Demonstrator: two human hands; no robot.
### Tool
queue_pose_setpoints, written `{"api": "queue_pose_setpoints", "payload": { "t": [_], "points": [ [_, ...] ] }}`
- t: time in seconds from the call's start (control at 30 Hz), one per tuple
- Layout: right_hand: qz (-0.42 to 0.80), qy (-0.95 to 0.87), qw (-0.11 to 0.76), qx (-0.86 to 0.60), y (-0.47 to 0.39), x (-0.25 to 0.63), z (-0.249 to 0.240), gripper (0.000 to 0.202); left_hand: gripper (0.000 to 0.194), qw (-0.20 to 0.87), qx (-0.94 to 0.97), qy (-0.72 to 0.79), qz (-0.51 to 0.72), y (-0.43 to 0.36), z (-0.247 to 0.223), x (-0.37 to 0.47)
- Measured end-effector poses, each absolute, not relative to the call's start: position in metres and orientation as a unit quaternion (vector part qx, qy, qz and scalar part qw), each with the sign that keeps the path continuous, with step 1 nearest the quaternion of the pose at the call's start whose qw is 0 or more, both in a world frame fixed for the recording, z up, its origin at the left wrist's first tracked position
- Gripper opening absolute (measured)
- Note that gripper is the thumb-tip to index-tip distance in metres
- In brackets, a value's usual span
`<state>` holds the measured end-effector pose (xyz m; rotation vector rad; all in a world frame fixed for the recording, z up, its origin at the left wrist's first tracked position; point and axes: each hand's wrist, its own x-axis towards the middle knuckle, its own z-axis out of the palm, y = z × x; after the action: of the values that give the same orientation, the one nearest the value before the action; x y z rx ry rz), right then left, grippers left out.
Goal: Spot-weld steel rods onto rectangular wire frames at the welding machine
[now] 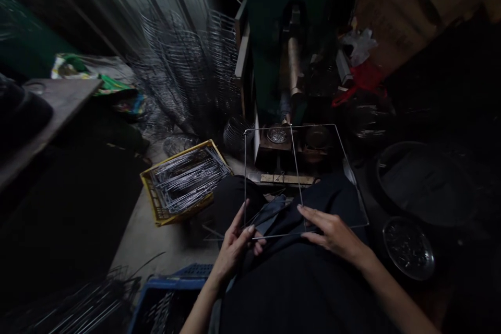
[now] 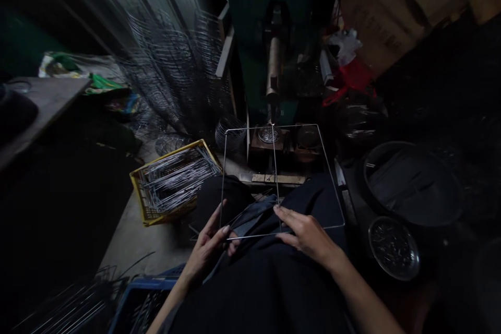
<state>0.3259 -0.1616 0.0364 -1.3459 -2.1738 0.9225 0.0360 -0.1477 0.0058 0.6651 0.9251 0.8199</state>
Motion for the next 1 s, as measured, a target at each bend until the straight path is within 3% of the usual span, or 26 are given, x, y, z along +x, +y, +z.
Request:
{"api": "queue_pose_setpoints", "payload": {
  "t": [1.0],
  "points": [
    [0.320,-0.787,0.218,-0.481,-0.152,0.333,0.044,0.073,0.085,0.761,0.316,0.420,0.380,-0.144,0.016,0.039]
  ]
}}
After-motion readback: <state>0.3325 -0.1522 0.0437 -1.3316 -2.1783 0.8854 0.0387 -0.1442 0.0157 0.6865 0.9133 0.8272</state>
